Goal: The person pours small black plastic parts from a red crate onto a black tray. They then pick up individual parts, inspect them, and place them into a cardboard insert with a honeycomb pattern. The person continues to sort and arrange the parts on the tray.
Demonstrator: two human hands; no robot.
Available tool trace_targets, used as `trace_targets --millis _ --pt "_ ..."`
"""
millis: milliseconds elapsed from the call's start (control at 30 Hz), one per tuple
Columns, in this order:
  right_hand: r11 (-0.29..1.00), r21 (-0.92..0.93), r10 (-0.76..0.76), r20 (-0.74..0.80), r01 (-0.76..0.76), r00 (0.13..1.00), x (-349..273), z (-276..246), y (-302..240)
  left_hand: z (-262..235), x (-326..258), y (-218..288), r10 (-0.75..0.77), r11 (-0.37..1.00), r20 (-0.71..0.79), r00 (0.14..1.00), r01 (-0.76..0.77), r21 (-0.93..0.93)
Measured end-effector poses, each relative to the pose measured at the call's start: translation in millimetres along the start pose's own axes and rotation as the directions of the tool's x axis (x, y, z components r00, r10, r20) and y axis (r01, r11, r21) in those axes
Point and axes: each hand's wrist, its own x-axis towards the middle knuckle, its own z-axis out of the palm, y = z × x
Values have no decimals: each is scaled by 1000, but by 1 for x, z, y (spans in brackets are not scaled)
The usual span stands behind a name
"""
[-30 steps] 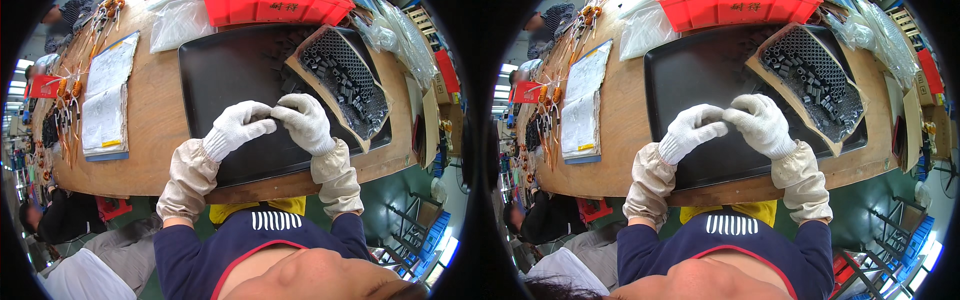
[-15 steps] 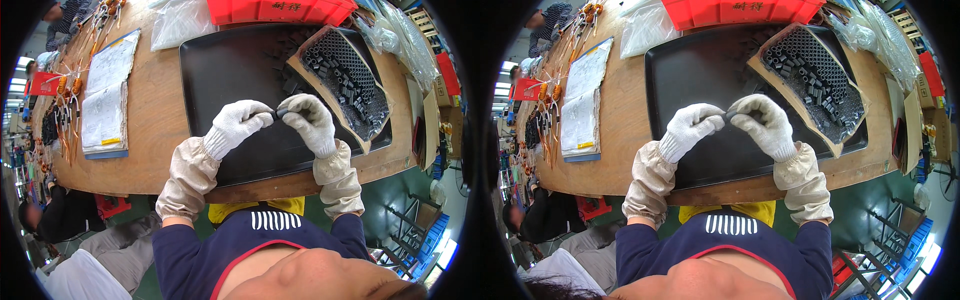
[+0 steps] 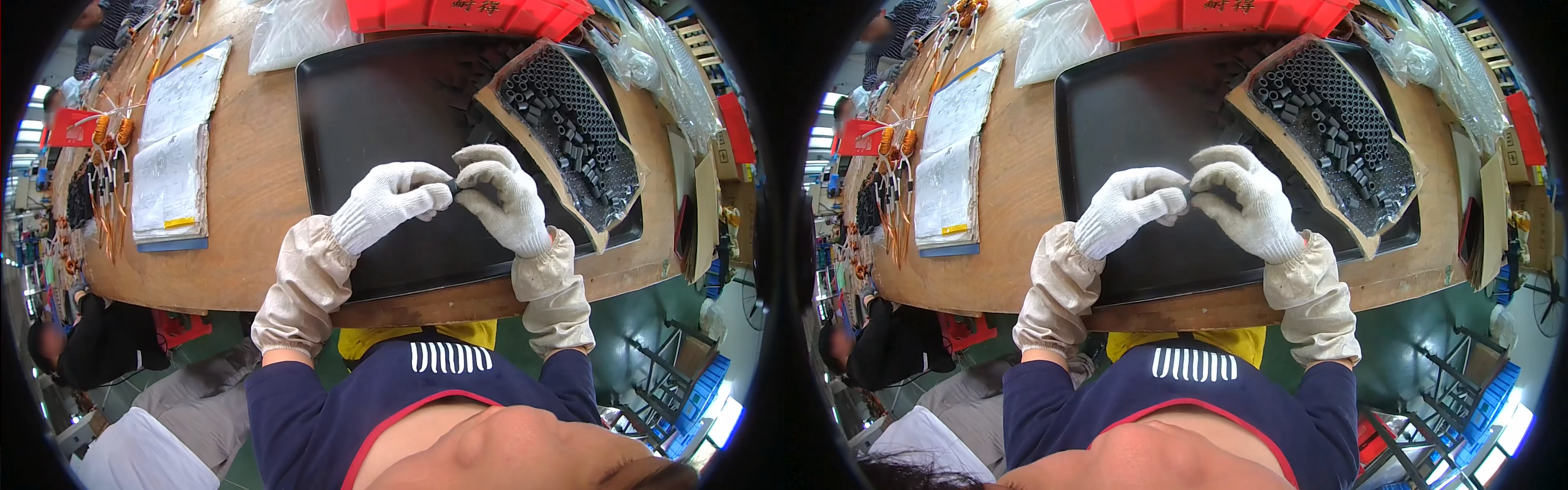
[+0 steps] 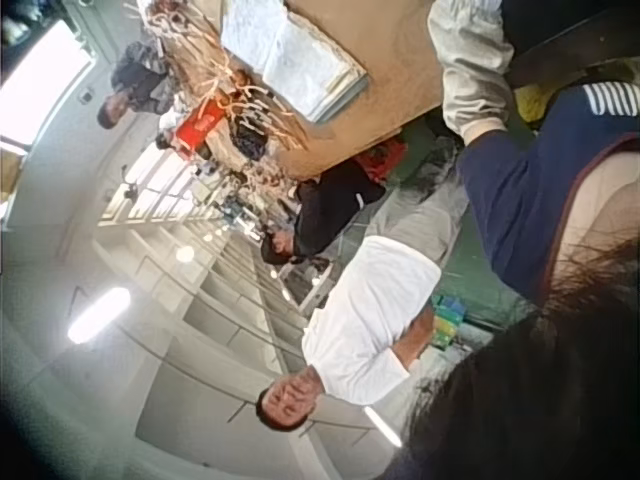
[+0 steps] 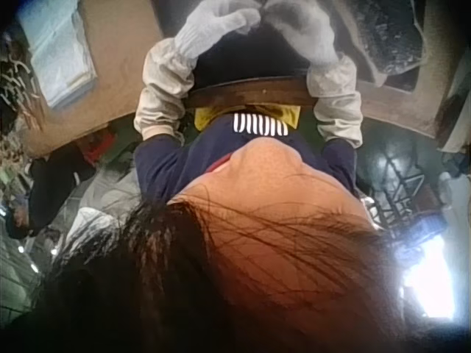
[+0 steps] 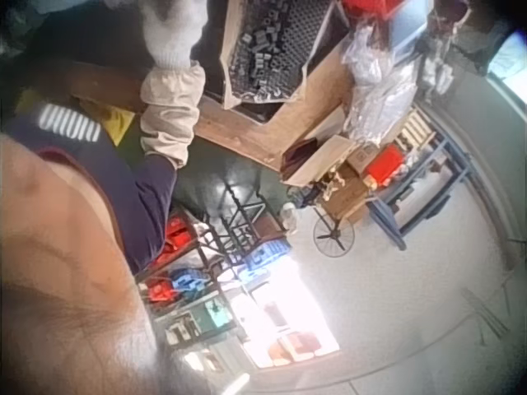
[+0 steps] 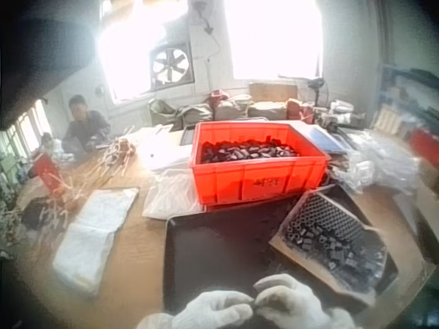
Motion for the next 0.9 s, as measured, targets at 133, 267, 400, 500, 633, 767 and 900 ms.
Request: trace_targets --millis 133,267,400,500,633,767,900 --pt "998 -8 -61 24 61 998 0 0 7 0 1 2 8 996 16 1000 -9 90" --pt "997 -22 -68 62 70 996 2 -1 6 2 -5 7 146 891 -21 989 -122 437" --pt "993 101 -57 -30 59 998 3 -4 5 -9 -32 8 455 321 103 884 -271 908" --pt "983 181 33 -59 -21 998 -3 -2 13 -11 -74 9 332 105 139 933 -184 977" --pt "977 212 5 -53 6 999 -4 3 17 -13 -115 -8 325 15 123 938 -135 991" --pt "986 163 34 -35 -28 999 -5 1 20 -3 -135 -12 321 3 80 944 -85 996" --pt "980 184 84 -36 -76 996 -6 0 17 -4 -139 -8 320 33 73 945 -88 996"
